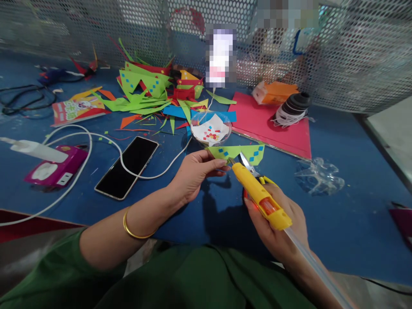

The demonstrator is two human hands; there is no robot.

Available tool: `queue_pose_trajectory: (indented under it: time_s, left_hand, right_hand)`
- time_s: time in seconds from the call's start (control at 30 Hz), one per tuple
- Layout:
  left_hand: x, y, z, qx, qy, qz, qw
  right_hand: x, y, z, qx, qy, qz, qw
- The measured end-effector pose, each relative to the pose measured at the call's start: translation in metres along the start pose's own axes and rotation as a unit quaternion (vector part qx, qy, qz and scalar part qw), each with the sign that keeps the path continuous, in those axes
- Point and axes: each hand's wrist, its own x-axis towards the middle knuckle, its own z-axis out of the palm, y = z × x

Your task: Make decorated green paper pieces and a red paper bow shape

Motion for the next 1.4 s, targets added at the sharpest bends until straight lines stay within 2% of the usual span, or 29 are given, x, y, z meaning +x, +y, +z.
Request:
queue_pose_trajectory:
  time_s: [1.4]
  left_hand:
    - [0.0000, 0.0015, -0.0007, 0.011, 0.008, -0.009, 1.000]
  right_hand:
    - [-0.0043, -0.0016, 0.0042, -0.011, 0.015, 0.030, 0.999]
